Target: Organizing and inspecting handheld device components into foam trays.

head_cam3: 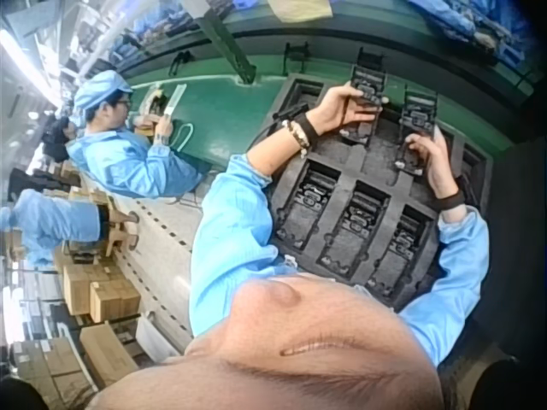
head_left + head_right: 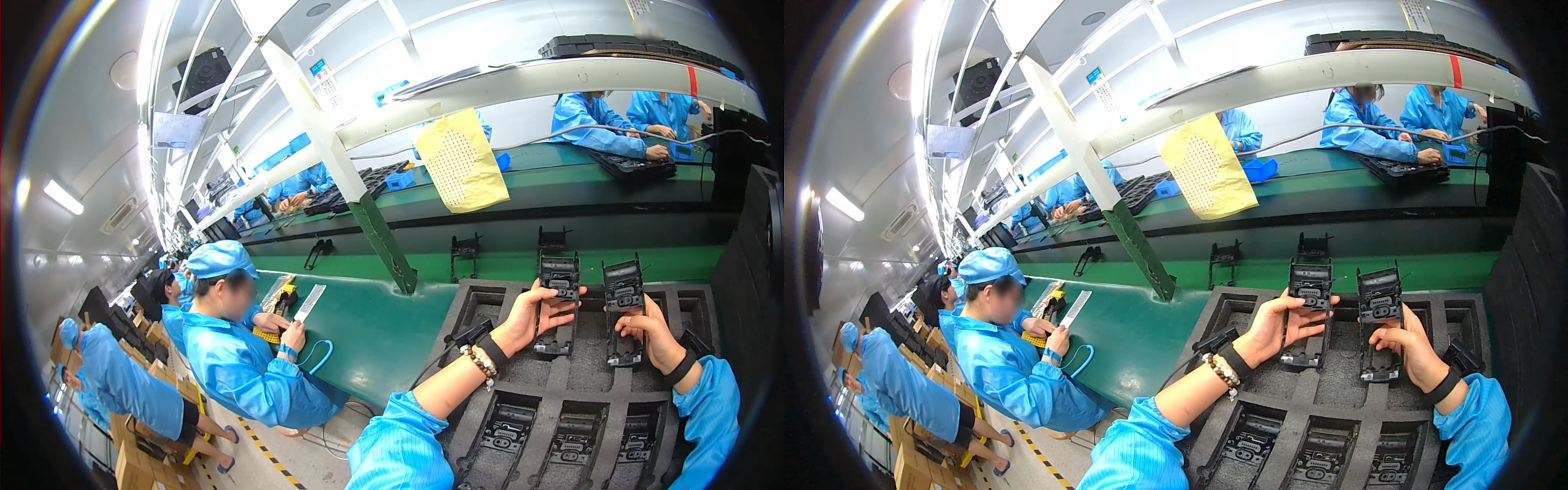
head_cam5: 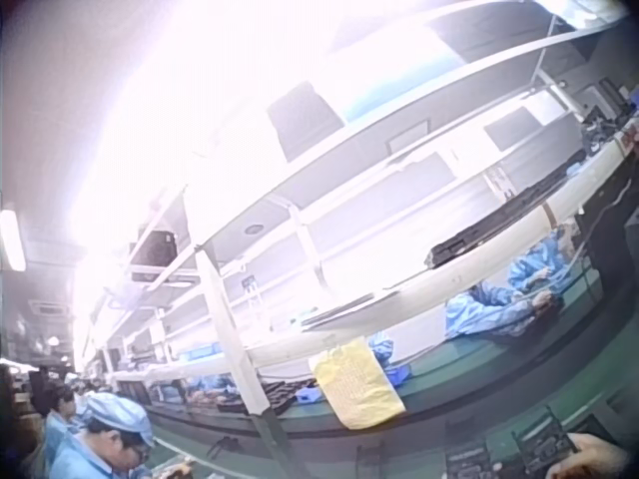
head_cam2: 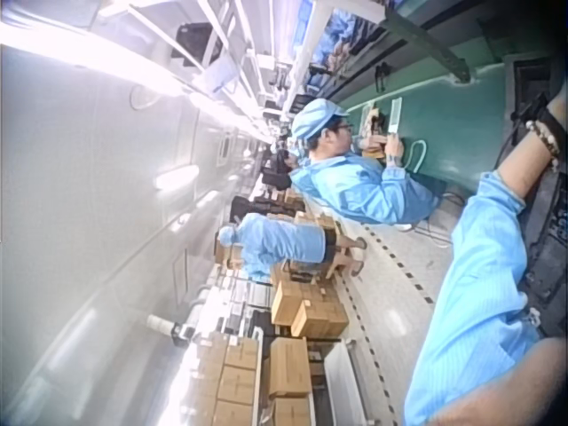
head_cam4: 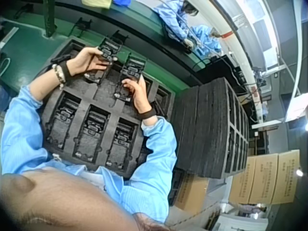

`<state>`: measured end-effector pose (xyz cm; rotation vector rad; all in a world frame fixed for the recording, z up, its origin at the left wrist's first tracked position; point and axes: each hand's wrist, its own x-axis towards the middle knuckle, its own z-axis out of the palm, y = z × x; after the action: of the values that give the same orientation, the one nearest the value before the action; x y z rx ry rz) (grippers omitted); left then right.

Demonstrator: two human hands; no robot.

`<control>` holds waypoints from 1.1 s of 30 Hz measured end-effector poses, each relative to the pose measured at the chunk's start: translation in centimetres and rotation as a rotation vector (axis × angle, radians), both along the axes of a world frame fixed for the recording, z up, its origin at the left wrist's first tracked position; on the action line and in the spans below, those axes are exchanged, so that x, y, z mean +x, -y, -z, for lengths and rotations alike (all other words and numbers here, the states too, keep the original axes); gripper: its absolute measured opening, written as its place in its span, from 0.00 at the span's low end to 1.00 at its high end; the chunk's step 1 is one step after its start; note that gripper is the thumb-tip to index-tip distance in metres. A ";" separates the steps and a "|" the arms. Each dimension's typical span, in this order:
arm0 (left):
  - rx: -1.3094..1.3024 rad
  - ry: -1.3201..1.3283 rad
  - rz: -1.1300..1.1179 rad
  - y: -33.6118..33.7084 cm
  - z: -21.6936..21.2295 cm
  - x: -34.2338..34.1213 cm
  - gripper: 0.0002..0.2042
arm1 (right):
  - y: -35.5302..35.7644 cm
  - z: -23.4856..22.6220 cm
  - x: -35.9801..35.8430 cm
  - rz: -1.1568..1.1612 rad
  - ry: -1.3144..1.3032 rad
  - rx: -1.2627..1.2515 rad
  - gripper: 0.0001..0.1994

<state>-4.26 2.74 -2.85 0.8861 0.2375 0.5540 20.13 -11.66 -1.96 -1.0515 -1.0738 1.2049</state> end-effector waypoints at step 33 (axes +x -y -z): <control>0.004 -0.005 0.002 0.0 0.0 -0.1 0.22 | 0.0 -0.1 -0.1 -0.004 -0.005 0.019 0.23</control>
<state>-4.37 2.76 -2.84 0.8915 0.2405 0.5505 20.01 -11.65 -1.91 -1.0321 -1.0816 1.1975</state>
